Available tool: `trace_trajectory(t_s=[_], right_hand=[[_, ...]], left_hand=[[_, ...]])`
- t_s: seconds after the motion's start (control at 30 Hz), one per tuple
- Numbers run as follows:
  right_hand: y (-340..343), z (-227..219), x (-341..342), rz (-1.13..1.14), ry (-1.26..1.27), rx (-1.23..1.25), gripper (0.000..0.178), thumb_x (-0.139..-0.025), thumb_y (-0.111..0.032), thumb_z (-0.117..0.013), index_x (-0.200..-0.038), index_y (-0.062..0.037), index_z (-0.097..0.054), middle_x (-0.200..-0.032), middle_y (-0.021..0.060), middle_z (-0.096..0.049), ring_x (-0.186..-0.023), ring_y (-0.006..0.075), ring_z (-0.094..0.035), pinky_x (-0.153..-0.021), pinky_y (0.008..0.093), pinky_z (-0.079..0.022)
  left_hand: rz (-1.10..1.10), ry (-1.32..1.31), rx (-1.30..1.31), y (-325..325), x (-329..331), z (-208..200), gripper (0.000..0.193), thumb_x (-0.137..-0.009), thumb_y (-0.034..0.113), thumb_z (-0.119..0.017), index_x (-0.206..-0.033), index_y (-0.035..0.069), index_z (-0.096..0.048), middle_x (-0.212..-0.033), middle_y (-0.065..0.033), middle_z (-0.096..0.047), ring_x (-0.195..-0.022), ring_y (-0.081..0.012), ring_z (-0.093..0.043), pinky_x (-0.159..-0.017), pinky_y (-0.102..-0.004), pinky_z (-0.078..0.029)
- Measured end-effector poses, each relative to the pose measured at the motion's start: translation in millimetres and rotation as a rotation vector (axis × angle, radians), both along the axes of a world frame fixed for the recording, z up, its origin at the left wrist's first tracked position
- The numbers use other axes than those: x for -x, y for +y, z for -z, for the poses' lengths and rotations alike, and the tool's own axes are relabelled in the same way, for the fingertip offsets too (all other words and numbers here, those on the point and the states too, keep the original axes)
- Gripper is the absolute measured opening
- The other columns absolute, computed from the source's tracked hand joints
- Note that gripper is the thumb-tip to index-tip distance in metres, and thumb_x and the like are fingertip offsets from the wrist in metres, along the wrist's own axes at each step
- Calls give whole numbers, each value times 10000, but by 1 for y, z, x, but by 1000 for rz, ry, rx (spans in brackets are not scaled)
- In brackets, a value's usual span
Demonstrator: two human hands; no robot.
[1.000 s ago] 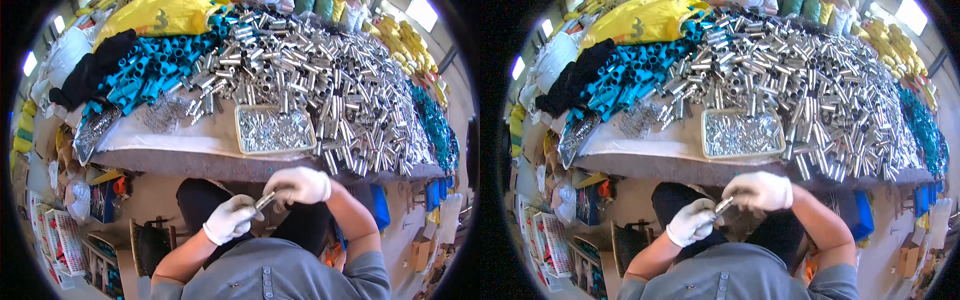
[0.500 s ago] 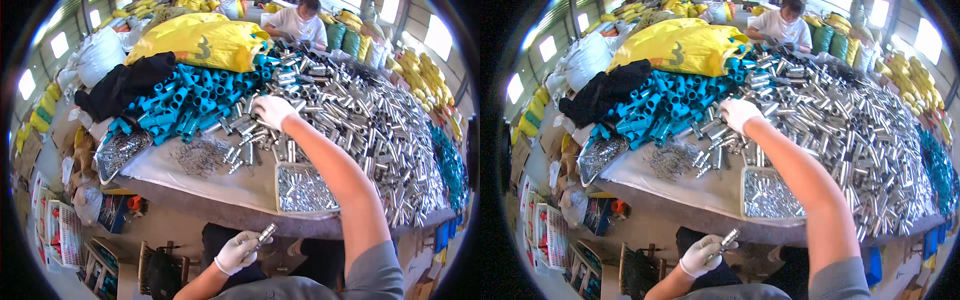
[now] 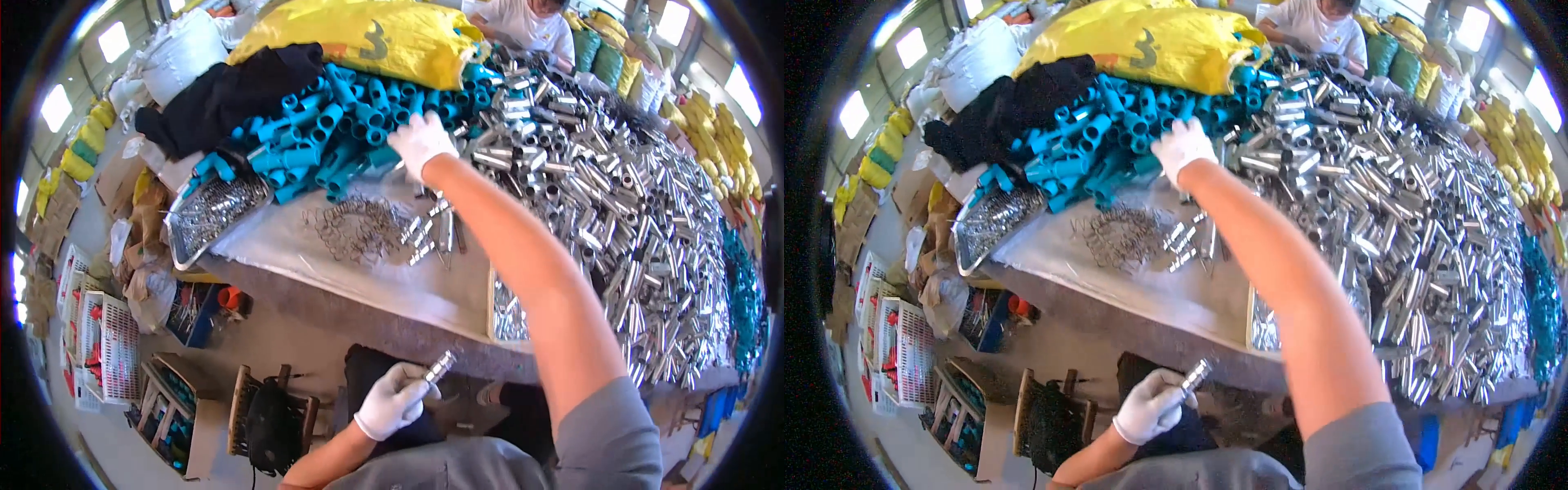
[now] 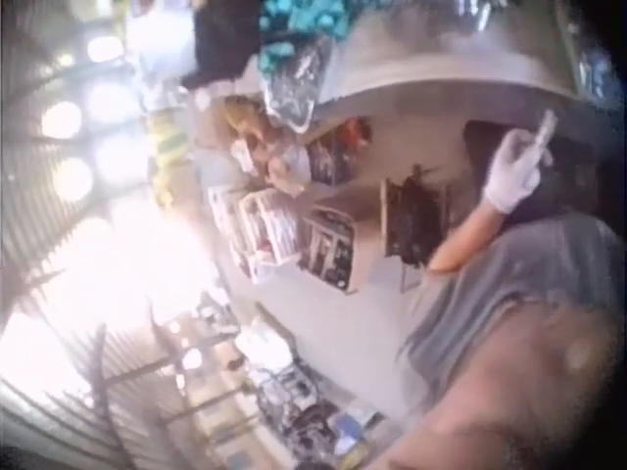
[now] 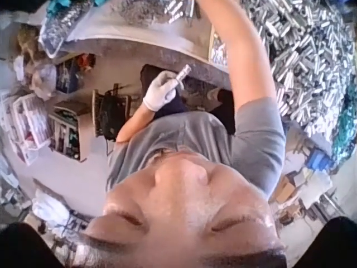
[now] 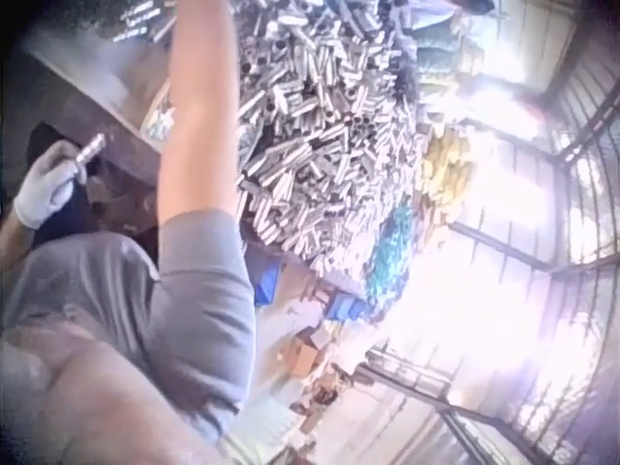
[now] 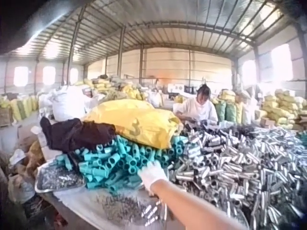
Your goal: Assembling metal tubes and plastic handles using a thin alignment tool to insert pins.
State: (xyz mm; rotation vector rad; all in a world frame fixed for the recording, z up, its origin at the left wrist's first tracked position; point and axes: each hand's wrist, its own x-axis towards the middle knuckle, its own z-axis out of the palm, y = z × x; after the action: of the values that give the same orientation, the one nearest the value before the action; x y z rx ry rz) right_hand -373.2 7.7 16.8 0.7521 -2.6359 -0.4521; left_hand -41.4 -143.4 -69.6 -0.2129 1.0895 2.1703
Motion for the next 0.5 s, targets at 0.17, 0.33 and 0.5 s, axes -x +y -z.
trace_trajectory(t_s=[0.17, 0.33, 0.5], right_hand=[[53, -42, -56, 142, 50, -165, 220, -831, -148, -517, -1032, -168, -605, -967, 54, -652, -1030, 239, -549, -912, 410, -360], [125, -55, -167, -2, -416, 526, 465, -811, -338, -635, -1229, -168, -522, -1031, 149, -647, -870, 297, -651, -778, 377, -508], [155, -42, -278, 53, -825, 848, 431, -644, -210, -811, -1043, -106, -684, -978, 70, -675, -910, 190, -638, -830, 308, -477]], left_hand=[[-18, -28, -101, -12, 2, -11, 175, -944, 170, -483, -1035, 25, -445, -860, -147, -586, -414, -48, -342, -337, -176, -248], [25, -90, -130, -14, 6, -27, 143, -940, 166, -485, -1000, 37, -465, -782, -96, -584, -411, -36, -325, -331, -170, -235], [106, -83, -251, -7, -4, -22, 160, -933, 160, -507, -1021, 34, -465, -820, -137, -599, -416, -36, -342, -341, -168, -229]])
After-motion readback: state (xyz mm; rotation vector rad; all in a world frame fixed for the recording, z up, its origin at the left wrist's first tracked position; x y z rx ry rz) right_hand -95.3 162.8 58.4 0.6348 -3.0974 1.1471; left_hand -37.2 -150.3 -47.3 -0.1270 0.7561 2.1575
